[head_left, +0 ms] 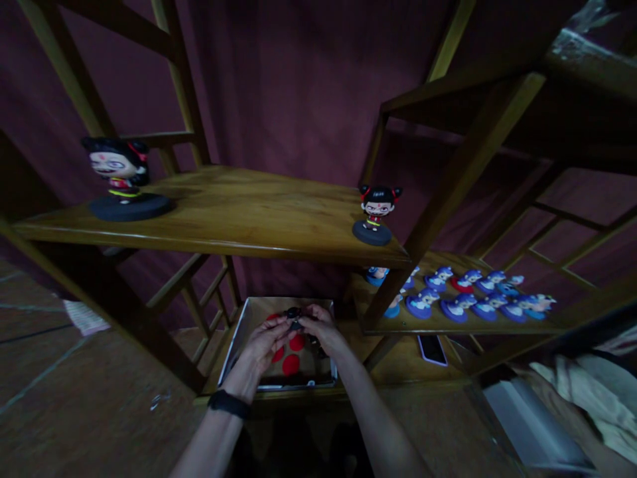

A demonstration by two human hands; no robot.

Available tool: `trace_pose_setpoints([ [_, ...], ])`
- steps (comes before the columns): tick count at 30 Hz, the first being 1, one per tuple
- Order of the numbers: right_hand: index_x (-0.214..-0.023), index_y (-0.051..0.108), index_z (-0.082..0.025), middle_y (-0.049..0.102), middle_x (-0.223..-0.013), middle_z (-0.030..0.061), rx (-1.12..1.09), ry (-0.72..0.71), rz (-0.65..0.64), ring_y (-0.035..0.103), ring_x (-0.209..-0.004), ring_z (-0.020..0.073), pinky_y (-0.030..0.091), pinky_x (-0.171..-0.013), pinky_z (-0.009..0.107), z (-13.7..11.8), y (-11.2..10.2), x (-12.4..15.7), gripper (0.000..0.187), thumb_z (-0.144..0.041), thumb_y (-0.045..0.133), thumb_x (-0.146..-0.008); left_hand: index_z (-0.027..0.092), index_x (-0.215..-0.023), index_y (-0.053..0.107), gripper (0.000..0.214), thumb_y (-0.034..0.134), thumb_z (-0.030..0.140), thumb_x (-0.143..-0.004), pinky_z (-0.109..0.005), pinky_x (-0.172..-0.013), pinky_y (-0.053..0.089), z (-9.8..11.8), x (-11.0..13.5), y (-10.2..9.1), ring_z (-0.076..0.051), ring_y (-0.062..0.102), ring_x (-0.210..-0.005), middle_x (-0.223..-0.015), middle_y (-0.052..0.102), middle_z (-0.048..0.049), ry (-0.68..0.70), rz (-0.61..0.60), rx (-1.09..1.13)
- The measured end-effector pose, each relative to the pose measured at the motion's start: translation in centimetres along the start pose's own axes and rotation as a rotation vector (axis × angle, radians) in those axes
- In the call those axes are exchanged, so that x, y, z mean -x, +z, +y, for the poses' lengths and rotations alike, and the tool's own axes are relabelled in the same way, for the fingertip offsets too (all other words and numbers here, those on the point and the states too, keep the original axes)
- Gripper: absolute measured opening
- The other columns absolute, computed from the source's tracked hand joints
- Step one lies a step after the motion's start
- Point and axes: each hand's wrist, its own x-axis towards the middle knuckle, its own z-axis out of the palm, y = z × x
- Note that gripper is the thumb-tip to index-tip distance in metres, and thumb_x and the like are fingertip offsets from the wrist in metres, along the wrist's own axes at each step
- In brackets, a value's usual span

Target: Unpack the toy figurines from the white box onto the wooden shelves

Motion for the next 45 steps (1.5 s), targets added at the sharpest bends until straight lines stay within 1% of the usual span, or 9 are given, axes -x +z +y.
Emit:
trace_pose_setpoints([
  [8, -0.070, 0.055, -0.017, 0.058, -0.071, -0.0025, 0.035, 0.069, -0.011, 0.056, -0.065, 0.0114, 0.044, -0.060, 0.024, 0.4, -0.4, 0.5, 0.031, -0.037, 0.072, -0.054, 0.008, -0.074, 0.066, 0.014, 0.061, -0.004, -0.069, -0.023, -0.063, 0.057, -0.8, 0.0, 0.0, -0.017, 0.067, -0.064, -0.072, 0.070, -0.0095, -0.067, 0.075, 0.043],
  [12, -0.074, 0.056, -0.019, 0.060, -0.074, -0.0027, 0.030, 0.067, 0.019, 0.056, -0.063, 0.0105, 0.044, -0.061, 0.024, 0.4, -0.2, 0.8, 0.029, -0.039, 0.070, -0.059, 0.008, -0.073, 0.065, 0.015, 0.057, -0.004, -0.071, -0.023, -0.062, 0.057, -0.9, 0.1, 0.4, -0.016, 0.067, -0.063, -0.070, 0.070, -0.0082, -0.080, 0.091, 0.126],
  [18, -0.086, 0.062, -0.024, 0.063, -0.084, -0.0019, 0.177, -0.096, -0.009, 0.058, -0.074, 0.0124, 0.046, -0.067, 0.025, -0.6, 0.2, 1.9, 0.019, -0.038, 0.056, -0.076, 0.010, -0.076, 0.062, 0.018, 0.052, -0.005, -0.076, -0.020, -0.059, 0.056, -0.8, 1.1, 1.0, -0.013, 0.067, -0.061, -0.067, 0.068, -0.0053, -0.089, 0.119, 0.231],
  [23, -0.085, 0.062, -0.026, 0.063, -0.080, -0.0042, 0.431, -0.257, -0.026, 0.059, -0.074, 0.0124, 0.046, -0.071, 0.025, -0.9, 0.4, 2.8, 0.013, -0.030, 0.052, -0.079, 0.010, -0.078, 0.061, 0.018, 0.050, -0.004, -0.078, -0.018, -0.056, 0.056, -0.9, 2.9, 1.6, -0.013, 0.066, -0.059, -0.066, 0.067, -0.0044, -0.083, 0.117, 0.253],
  [28, -0.085, 0.064, -0.025, 0.064, -0.089, -0.0019, 0.580, -0.389, 0.008, 0.059, -0.081, 0.0132, 0.045, -0.076, 0.026, -2.0, 0.4, 4.1, 0.014, -0.027, 0.051, -0.080, 0.008, -0.079, 0.061, 0.014, 0.050, 0.000, -0.079, -0.015, -0.050, 0.054, -0.2, 5.0, 2.3, -0.013, 0.066, -0.058, -0.067, 0.067, -0.0076, -0.039, 0.108, 0.178],
  [35, -0.091, 0.067, -0.023, 0.066, -0.092, 0.0019, 0.552, -0.553, -0.096, 0.060, -0.086, 0.0138, 0.045, -0.080, 0.026, -4.0, 0.0, 6.7, 0.021, -0.027, 0.048, -0.084, 0.010, -0.083, 0.062, 0.015, 0.052, 0.000, -0.078, -0.015, -0.051, 0.053, 1.1, 8.8, 3.5, -0.012, 0.066, -0.059, -0.069, 0.067, -0.0077, 0.028, 0.079, 0.083],
  [39, -0.093, 0.068, -0.023, 0.066, -0.093, 0.0027, 0.467, -0.609, -0.089, 0.060, -0.087, 0.0140, 0.045, -0.082, 0.026, -4.2, -0.2, 9.0, 0.022, -0.027, 0.047, -0.084, 0.009, -0.081, 0.062, 0.014, 0.052, 0.000, -0.077, -0.014, -0.050, 0.053, 1.3, 10.9, 4.2, -0.012, 0.066, -0.057, -0.067, 0.067, -0.0086, 0.028, 0.096, 0.001],
  [42, -0.092, 0.068, -0.023, 0.066, -0.095, 0.0026, 0.379, -0.591, -0.080, 0.059, -0.090, 0.0148, 0.044, -0.086, 0.028, -3.4, -0.5, 10.6, 0.022, -0.030, 0.049, -0.083, 0.010, -0.079, 0.063, 0.013, 0.055, 0.000, -0.075, -0.016, -0.050, 0.053, 0.9, 12.4, 4.7, -0.013, 0.065, -0.055, -0.065, 0.067, -0.0071, 0.050, 0.107, -0.066],
  [45, -0.097, 0.066, -0.025, 0.065, -0.101, 0.0021, 0.250, -0.471, -0.055, 0.059, -0.091, 0.0164, 0.046, -0.083, 0.031, -2.4, -1.0, 12.5, 0.024, -0.034, 0.050, -0.082, 0.011, -0.078, 0.063, 0.015, 0.057, -0.002, -0.072, -0.017, -0.050, 0.053, 0.2, 13.8, 5.5, -0.013, 0.065, -0.054, -0.065, 0.068, -0.0057, 0.090, 0.112, -0.093],
])
